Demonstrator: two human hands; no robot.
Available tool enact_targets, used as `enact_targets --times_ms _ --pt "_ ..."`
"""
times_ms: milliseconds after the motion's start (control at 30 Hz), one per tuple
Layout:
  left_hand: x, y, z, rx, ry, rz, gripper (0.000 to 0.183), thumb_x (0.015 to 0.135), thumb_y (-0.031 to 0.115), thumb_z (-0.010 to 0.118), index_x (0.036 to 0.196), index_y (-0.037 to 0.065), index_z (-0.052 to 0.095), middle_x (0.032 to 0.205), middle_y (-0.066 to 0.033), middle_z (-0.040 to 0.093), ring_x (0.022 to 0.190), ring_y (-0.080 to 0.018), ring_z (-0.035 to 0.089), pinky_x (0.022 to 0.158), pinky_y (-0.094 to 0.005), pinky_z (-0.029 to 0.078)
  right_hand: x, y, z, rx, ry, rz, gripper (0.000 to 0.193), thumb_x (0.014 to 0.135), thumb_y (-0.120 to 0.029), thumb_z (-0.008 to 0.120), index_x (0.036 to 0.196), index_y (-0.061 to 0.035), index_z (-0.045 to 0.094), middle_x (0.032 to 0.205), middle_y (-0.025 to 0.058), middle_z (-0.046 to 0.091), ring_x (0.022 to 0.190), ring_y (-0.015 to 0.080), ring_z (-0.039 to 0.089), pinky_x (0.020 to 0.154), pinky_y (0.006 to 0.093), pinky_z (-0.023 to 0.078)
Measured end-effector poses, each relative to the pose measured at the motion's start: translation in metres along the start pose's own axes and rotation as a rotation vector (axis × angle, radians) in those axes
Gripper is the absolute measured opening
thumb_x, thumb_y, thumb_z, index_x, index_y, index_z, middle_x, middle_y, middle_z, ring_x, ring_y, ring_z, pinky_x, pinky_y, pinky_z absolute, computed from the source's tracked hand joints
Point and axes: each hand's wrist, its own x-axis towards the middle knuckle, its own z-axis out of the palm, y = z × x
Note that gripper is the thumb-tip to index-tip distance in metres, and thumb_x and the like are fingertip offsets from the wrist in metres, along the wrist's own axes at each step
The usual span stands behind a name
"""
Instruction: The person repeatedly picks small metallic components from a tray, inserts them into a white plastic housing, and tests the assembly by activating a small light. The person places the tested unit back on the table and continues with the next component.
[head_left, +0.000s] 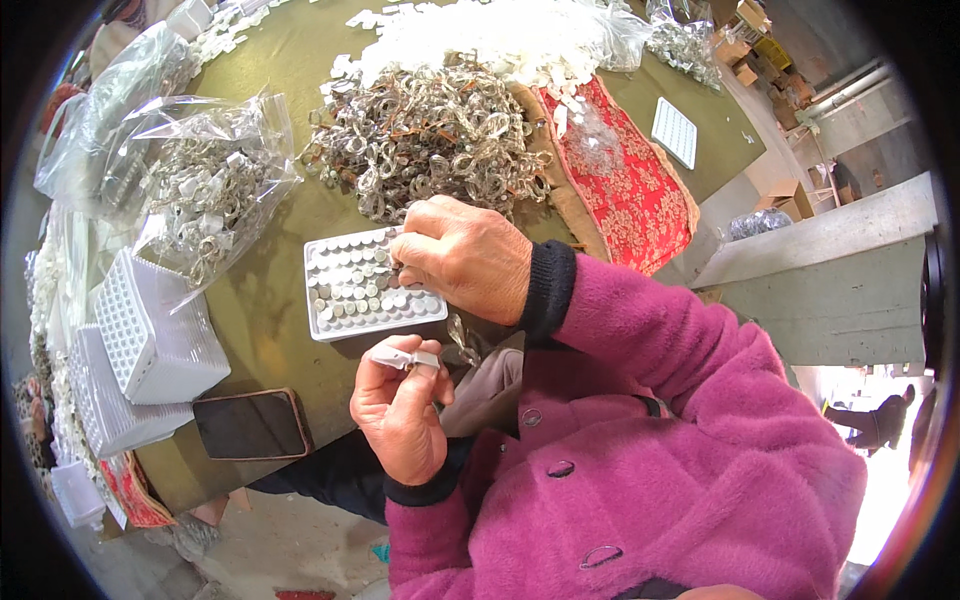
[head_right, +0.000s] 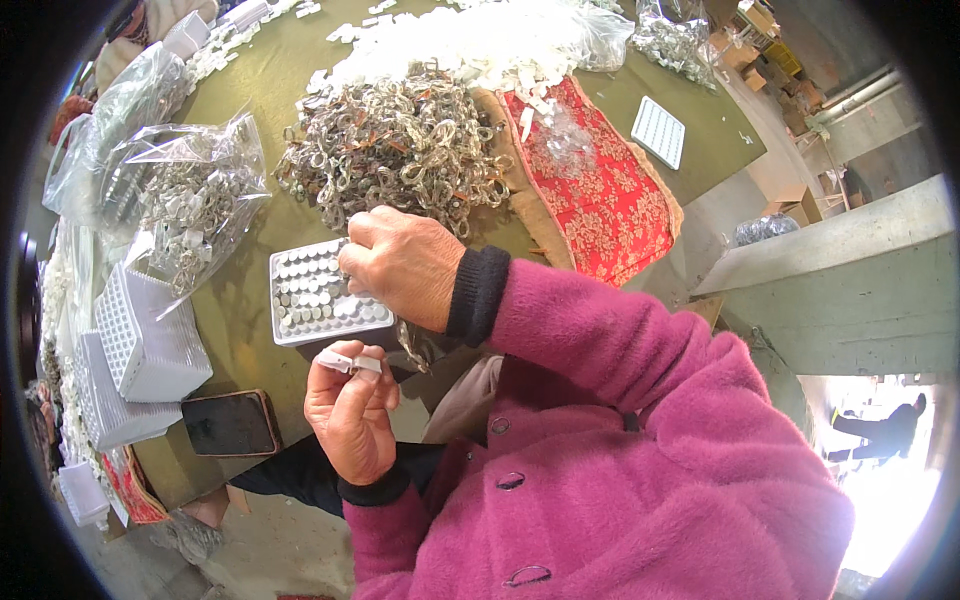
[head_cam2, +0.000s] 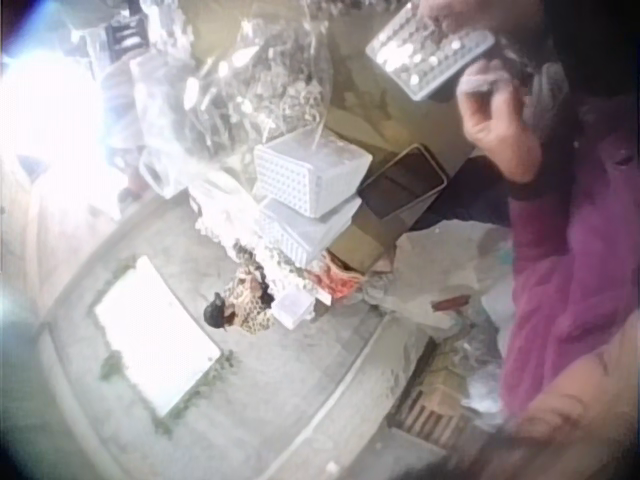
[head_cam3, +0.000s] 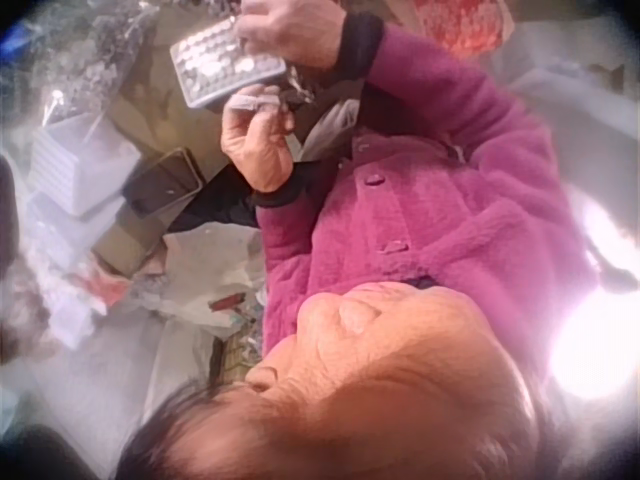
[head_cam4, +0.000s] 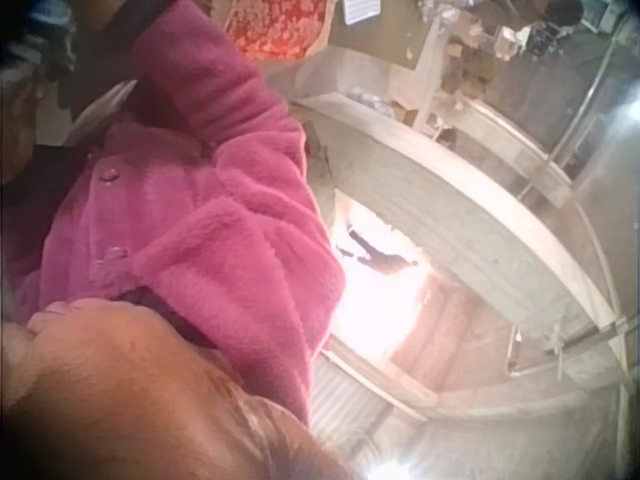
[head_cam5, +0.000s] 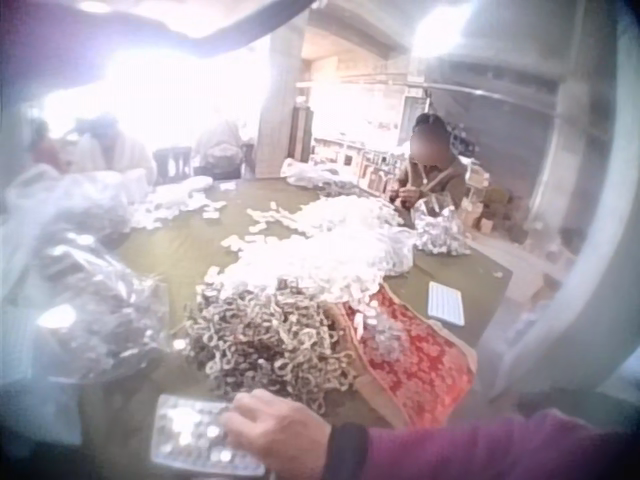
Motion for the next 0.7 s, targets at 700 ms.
enact_targets --times_ms 700 --pt "-0.002 -0.023 0.022 0.176 0.101 0.19 0.032 0.094 -0.009 0.069 0.126 -0.009 0.062 0.105 -0.0136 0.071 0.085 -0.0185 0.071 0.074 -0.0334 0.065 -0.036 -0.03 -0.014 0.463 0.085 0.413 0.01 0.093 -0.01 0.073 0.093 -0.001 0.068 0.082 0.013 0.068 0.074 0.0256 0.066 0.068 0.0373 0.052"
